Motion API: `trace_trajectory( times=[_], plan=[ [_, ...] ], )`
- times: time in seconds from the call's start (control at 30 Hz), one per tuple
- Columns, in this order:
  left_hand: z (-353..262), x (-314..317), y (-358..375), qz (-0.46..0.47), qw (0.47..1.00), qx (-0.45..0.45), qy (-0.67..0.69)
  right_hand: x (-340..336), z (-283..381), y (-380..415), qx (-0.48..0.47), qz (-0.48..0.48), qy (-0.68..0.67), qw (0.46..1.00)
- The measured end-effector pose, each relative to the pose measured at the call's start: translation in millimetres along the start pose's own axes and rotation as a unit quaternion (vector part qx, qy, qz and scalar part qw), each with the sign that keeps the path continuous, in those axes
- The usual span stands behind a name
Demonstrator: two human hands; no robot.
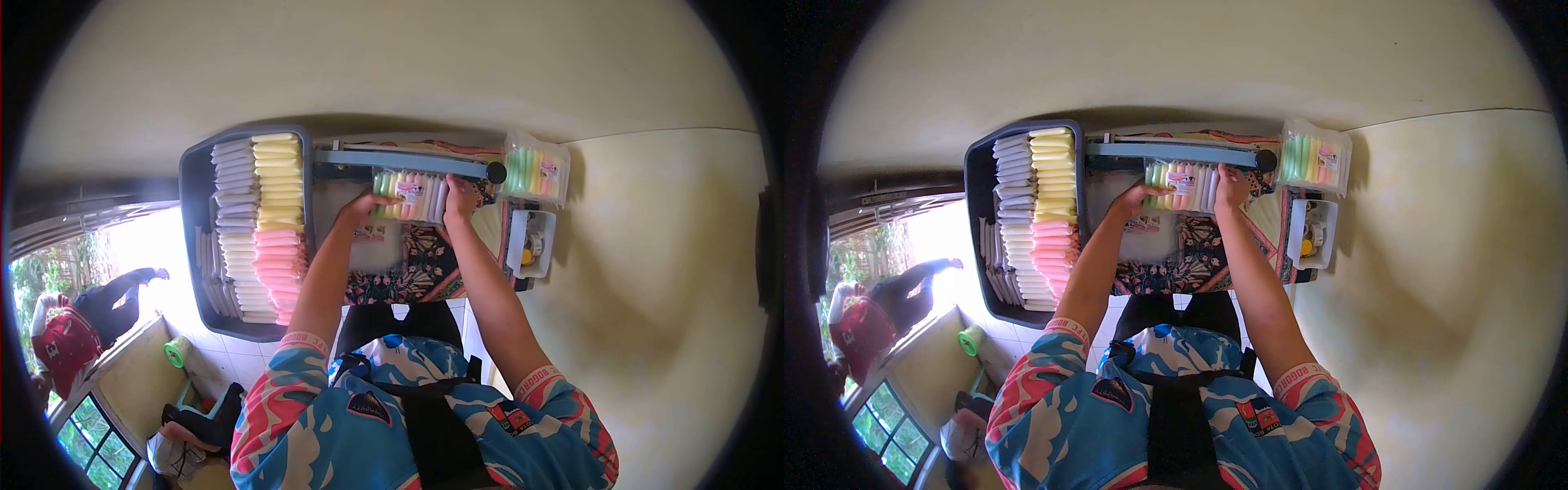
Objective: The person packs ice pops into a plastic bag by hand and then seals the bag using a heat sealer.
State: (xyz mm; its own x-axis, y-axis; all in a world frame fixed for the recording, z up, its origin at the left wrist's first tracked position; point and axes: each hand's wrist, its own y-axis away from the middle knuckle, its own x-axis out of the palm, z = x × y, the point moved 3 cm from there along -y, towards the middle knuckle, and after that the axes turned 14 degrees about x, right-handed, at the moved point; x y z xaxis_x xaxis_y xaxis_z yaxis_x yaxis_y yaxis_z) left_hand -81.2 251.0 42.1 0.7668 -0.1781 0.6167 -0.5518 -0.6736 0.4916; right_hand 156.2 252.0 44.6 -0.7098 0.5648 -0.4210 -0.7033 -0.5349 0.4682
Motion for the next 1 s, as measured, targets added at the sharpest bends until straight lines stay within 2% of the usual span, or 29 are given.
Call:
trace_trajectory(
  times=[0.13, 0.33, 0.43, 0.63, 0.73, 0.93, 1.0],
  plan=[
    [0.4, -0.1, -0.6, -0.003, 1.000, -0.001, 0.000, 0.0, 5.0, 2.8, -0.013, 0.002, -0.008, 1.000],
    [6.7, -6.4, -5.2, 0.010, 1.000, 0.002, 0.016, -2.9, 23.7, 19.3, 0.019, 0.023, -0.021, 0.999],
    [9.8, -8.9, -6.2, 0.008, 1.000, -0.019, 0.021, 3.2, 14.2, 11.7, 0.007, 0.039, -0.119, 0.992],
    [13.4, -15.1, -8.9, 0.011, 1.000, -0.025, 0.008, 5.2, 16.7, 7.2, 0.001, 0.070, -0.066, 0.995],
    [13.5, -15.1, -9.6, 0.027, 0.999, -0.017, 0.023, 12.2, 12.1, 2.8, 0.014, 0.104, -0.119, 0.987],
    [16.5, -20.9, -6.7, -0.033, 0.996, -0.069, 0.044, 9.5, 20.6, 20.6, 0.070, 0.152, -0.142, 0.975],
    [37.3, -46.5, -21.2, 0.052, 0.998, 0.023, -0.025, 8.2, 21.6, 25.6, 0.091, 0.176, -0.178, 0.964]
  ],
)
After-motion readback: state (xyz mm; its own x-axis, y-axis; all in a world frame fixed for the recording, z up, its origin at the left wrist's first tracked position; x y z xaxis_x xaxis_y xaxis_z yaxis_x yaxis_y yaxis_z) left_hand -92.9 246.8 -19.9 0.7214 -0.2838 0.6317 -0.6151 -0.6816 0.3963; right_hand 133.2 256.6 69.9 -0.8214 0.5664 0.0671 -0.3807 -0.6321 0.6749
